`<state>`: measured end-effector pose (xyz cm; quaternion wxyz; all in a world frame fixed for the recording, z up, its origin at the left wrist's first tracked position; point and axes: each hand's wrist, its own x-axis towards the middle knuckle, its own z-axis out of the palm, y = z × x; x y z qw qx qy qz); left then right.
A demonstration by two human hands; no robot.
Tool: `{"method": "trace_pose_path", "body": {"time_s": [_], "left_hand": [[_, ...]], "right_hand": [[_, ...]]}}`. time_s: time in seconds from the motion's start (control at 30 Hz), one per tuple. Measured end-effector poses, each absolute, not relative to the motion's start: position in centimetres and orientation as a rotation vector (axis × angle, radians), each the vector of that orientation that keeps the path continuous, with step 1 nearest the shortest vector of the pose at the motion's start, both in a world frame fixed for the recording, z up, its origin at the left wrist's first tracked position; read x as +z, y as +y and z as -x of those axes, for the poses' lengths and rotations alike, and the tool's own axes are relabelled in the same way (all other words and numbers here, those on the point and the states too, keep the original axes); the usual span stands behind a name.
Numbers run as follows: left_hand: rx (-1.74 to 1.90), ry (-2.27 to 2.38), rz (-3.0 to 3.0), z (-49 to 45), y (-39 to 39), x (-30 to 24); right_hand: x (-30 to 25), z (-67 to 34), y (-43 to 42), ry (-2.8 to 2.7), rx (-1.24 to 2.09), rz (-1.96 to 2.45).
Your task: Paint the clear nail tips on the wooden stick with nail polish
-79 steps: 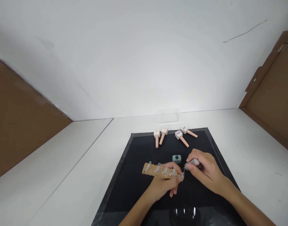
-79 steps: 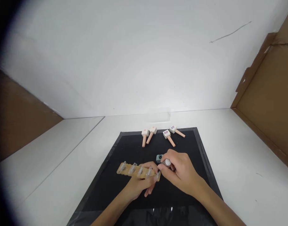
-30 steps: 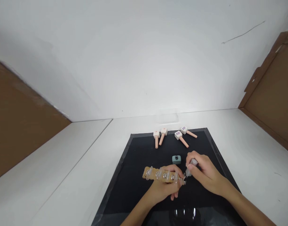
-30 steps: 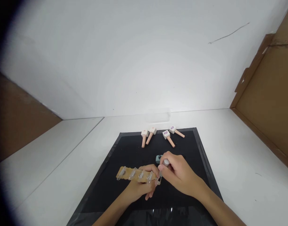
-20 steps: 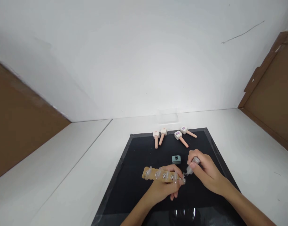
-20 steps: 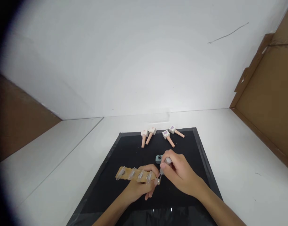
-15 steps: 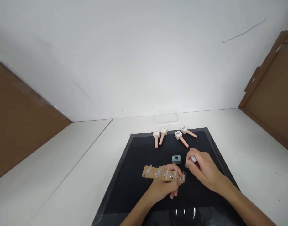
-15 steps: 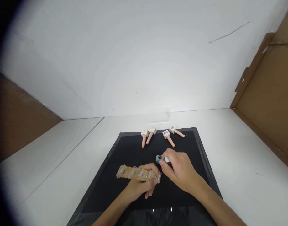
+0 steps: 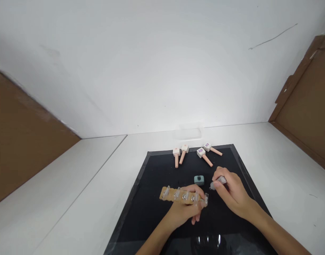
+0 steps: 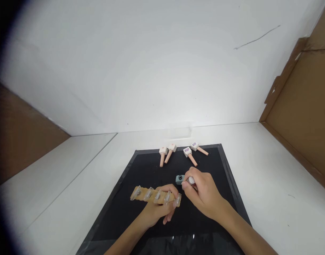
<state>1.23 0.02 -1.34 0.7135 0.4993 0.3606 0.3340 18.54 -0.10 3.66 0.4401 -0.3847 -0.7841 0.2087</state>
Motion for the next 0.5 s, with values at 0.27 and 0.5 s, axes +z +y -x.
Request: {"method": "trace_pose_path", "body": {"time_s": [0.27,0.5], "left_hand": [[0.746,0.791,-1.076,-1.38,0.09,-1.30],[0.798,0.727,-0.999,-1.37,0.11,-1.43]], "right_hand": [[3.56,-18.63,0.15,-1.908,0.511,1.021],[2.96,-18.60,0.37,-1.377,1.103,0.897]]}}
